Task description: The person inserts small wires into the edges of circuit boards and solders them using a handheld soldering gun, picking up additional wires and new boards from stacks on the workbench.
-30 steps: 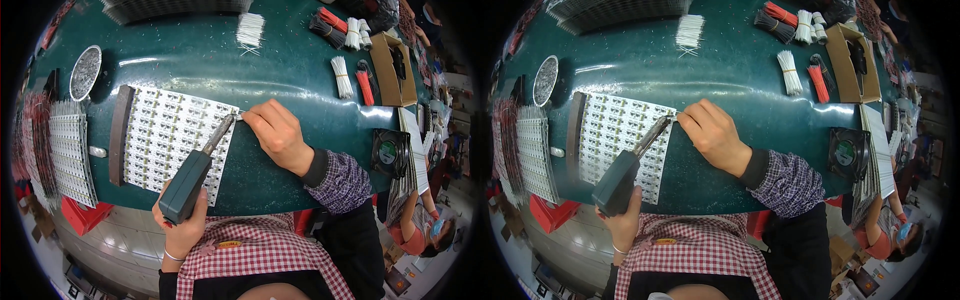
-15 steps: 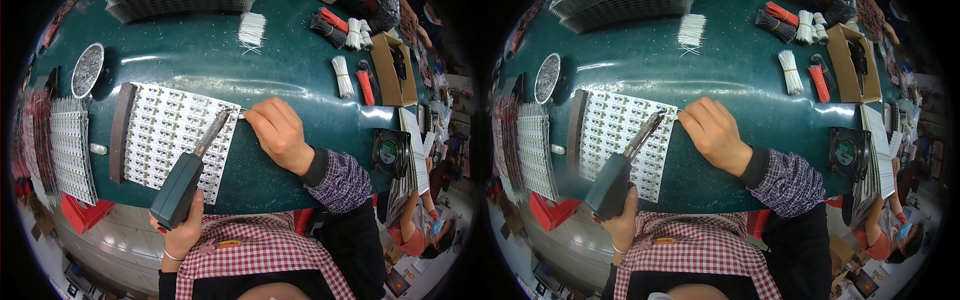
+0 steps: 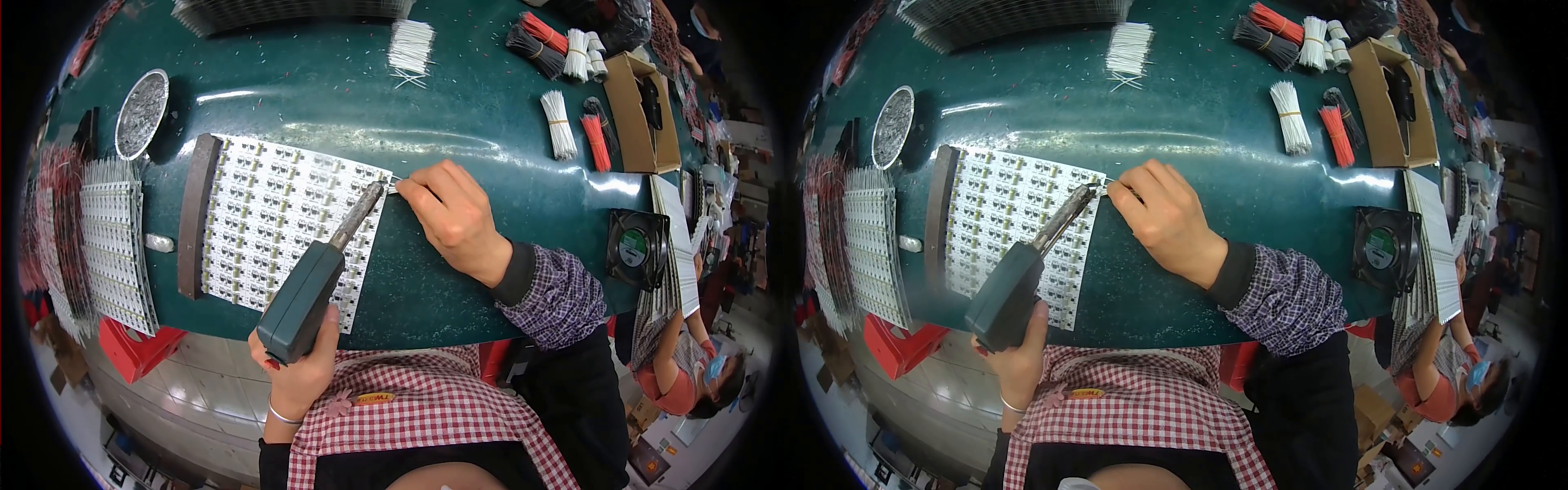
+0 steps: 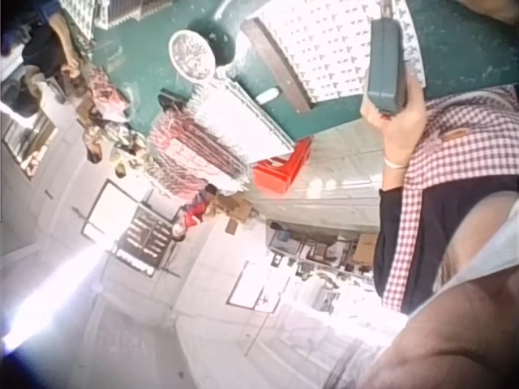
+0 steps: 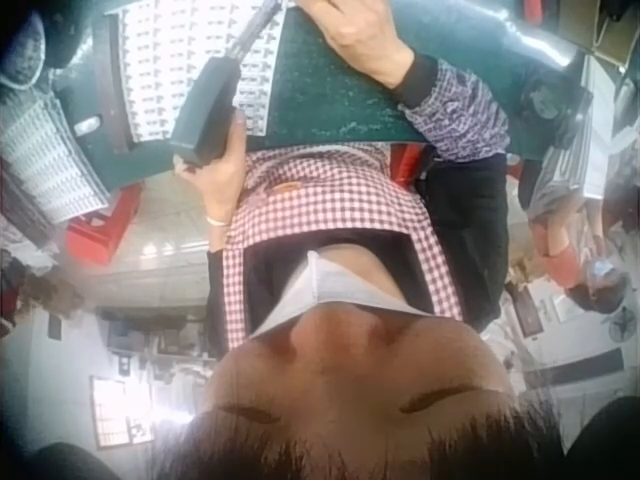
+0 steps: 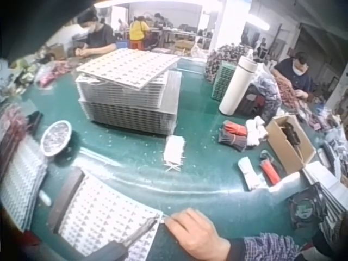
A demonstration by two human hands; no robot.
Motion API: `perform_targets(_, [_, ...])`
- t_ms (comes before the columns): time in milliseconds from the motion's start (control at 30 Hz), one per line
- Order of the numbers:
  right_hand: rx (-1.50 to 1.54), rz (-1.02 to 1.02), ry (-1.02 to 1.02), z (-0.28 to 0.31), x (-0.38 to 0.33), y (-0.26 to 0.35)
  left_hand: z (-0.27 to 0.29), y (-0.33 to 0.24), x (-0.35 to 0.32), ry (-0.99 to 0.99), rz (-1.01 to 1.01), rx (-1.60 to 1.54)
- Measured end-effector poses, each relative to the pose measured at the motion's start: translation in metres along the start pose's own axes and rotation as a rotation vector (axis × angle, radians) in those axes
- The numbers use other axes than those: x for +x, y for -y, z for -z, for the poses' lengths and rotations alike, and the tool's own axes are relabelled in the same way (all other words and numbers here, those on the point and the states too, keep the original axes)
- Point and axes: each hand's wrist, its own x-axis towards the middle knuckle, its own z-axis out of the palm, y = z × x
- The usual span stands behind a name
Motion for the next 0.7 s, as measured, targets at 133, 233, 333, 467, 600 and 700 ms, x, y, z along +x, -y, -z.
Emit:
perform_targets(133, [0.009, -0.003, -0.001, -0.001, -0.001, 0.000, 0.001, -0.002, 0.002, 0.038, -0.033, 0.018])
perform_targets(233, [0.008, -0.004, -0.002, -0.001, -0.001, 0.000, 0.001, -0.003, 0.005, 0.051, -0.038, 0.027])
perform_targets(333, [0.008, -0.001, -0.006, -0.003, -0.001, 0.000, 0.000, -0.005, 0.007, 0.041, -0.062, 0.023])
perform_targets(467, [0.004, -0.001, -0.017, -0.003, -0.001, 0.000, 0.004, -0.002, 0.000, 0.081, 0.038, 0.076])
perform_targets(600, [0.003, 0.004, -0.016, -0.003, -0.001, 0.000, 0.020, 0.015, -0.019, -0.149, 0.142, 0.116])
perform_targets(700, [0.007, 0.007, -0.012, -0.003, -0.001, 0.000, 0.055, 0.024, -0.015, -0.540, 0.067, 0.013])
